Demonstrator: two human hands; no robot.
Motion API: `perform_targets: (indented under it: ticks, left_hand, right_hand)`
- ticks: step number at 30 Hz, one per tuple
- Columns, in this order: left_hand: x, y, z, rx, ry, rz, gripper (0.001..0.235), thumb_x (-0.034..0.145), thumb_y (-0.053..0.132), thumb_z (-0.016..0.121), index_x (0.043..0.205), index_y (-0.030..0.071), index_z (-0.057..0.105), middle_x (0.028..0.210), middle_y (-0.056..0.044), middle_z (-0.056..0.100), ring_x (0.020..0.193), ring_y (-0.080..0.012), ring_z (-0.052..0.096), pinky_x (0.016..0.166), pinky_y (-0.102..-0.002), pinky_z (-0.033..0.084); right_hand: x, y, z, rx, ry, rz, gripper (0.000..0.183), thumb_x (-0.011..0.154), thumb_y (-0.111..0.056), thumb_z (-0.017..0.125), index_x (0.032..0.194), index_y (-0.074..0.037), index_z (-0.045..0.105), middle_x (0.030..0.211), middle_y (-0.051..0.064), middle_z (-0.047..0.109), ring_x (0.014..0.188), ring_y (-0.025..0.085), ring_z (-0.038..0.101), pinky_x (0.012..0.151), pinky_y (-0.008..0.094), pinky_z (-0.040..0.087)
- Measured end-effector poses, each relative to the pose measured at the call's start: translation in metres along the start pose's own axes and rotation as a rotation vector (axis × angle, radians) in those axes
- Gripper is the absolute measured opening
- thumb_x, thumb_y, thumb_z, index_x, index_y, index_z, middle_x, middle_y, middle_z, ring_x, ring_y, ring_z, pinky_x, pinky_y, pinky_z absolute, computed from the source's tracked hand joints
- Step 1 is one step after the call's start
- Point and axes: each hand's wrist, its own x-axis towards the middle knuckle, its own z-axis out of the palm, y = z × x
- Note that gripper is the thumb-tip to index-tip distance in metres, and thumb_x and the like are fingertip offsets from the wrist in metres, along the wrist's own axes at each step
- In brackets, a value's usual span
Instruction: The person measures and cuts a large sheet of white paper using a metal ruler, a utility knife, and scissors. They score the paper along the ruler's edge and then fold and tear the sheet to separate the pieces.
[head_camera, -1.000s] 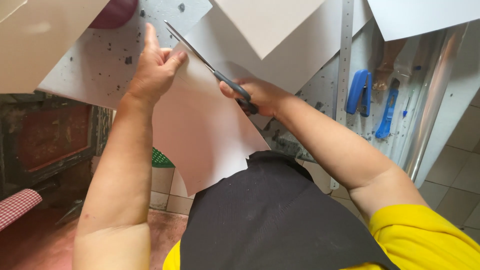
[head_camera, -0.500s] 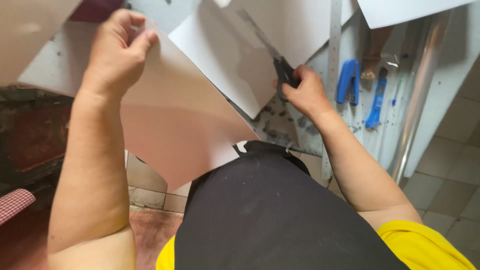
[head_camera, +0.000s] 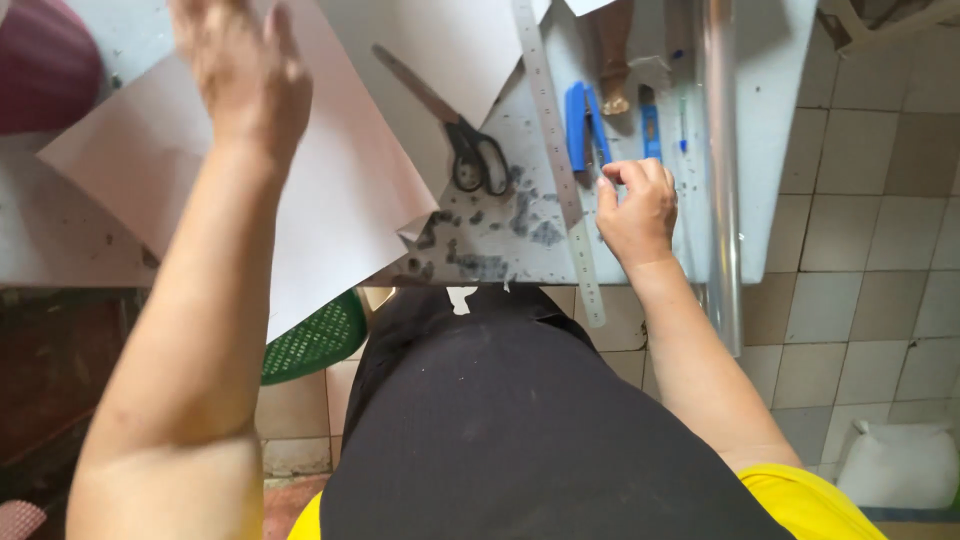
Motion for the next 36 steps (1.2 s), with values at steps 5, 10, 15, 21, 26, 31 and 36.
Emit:
perform_targets:
  ticks: [5, 10, 15, 21, 26, 31, 36]
  left_hand:
    - [-0.126, 0.036, 0.012, 0.101, -0.072, -0.286, 0.101, 0.093, 0.008, 0.092, 0.17, 0.007, 0.026, 0.166, -0.025, 0.036, 0.151, -0.0538, 0.028, 0.122, -0.062, 0.019]
    - [-0.184, 0.051, 0.019, 0.178, -0.563, -0.256, 0.082, 0.096, 0.06, 0.059, 0.165, 0.017, 0.045, 0.174, -0.019, 0.029, 0.157, -0.0528, 0.014, 0.119, -0.075, 0.013]
    - [-0.184, 0.065, 0.016, 0.258, -0.728, -0.366, 0.081, 0.099, 0.072, 0.043, 0.168, 0.032, 0.035, 0.178, -0.013, 0.02, 0.159, -0.0526, 0.007, 0.121, -0.076, 0.012]
    - [-0.184, 0.052, 0.027, 0.277, -0.712, -0.379, 0.08, 0.097, 0.069, 0.049, 0.168, 0.033, 0.036, 0.176, -0.013, 0.025, 0.156, -0.055, 0.015, 0.118, -0.072, 0.019]
    - [-0.172, -0.053, 0.043, 0.37, -0.275, -0.282, 0.057, 0.092, 0.045, 0.075, 0.145, 0.024, 0.07, 0.141, -0.014, 0.063, 0.124, -0.0399, 0.056, 0.094, -0.056, 0.041]
    - [-0.1, -0.094, -0.045, 0.372, -0.499, -0.598, 0.078, 0.098, 0.045, 0.074, 0.161, 0.015, 0.04, 0.166, -0.016, 0.026, 0.149, -0.0386, 0.022, 0.115, -0.061, 0.023]
    - [-0.065, -0.107, -0.078, 0.219, -0.701, -0.769, 0.119, 0.081, 0.062, 0.077, 0.17, 0.022, 0.009, 0.178, -0.011, 0.012, 0.163, -0.0327, 0.012, 0.124, -0.064, -0.003]
  right_hand:
    - [0.0, 0.025, 0.007, 0.023, 0.018, 0.122, 0.012, 0.088, -0.018, 0.082, 0.095, -0.022, 0.073, 0.084, -0.003, 0.059, 0.085, 0.025, 0.067, 0.085, 0.039, 0.055]
    - [0.015, -0.012, 0.017, 0.1, -0.036, 0.132, 0.014, 0.087, -0.021, 0.081, 0.094, -0.02, 0.069, 0.08, -0.001, 0.06, 0.08, 0.028, 0.069, 0.078, 0.043, 0.056]
    - [0.012, -0.047, 0.006, 0.052, -0.269, 0.239, 0.044, 0.088, -0.047, 0.083, 0.106, -0.017, 0.057, 0.093, 0.006, 0.063, 0.093, 0.036, 0.071, 0.084, 0.052, 0.057]
    - [-0.026, -0.039, 0.025, 0.059, -0.468, 0.399, 0.045, 0.089, -0.025, 0.084, 0.124, -0.008, 0.06, 0.113, 0.019, 0.07, 0.109, 0.046, 0.069, 0.095, 0.06, 0.054]
    - [-0.064, -0.029, 0.005, 0.328, -0.17, 0.202, 0.022, 0.114, -0.022, 0.062, 0.098, -0.008, 0.067, 0.083, 0.013, 0.06, 0.089, 0.038, 0.068, 0.086, 0.043, 0.054]
    - [-0.123, -0.053, -0.027, 0.434, -0.372, 0.442, 0.024, 0.112, -0.03, 0.057, 0.097, -0.014, 0.067, 0.065, 0.001, 0.063, 0.069, 0.02, 0.063, 0.074, 0.037, 0.051]
    - [-0.123, -0.085, -0.047, 0.47, -0.51, 0.388, 0.023, 0.108, -0.029, 0.054, 0.091, -0.016, 0.063, 0.067, -0.005, 0.056, 0.062, 0.011, 0.051, 0.063, 0.031, 0.042]
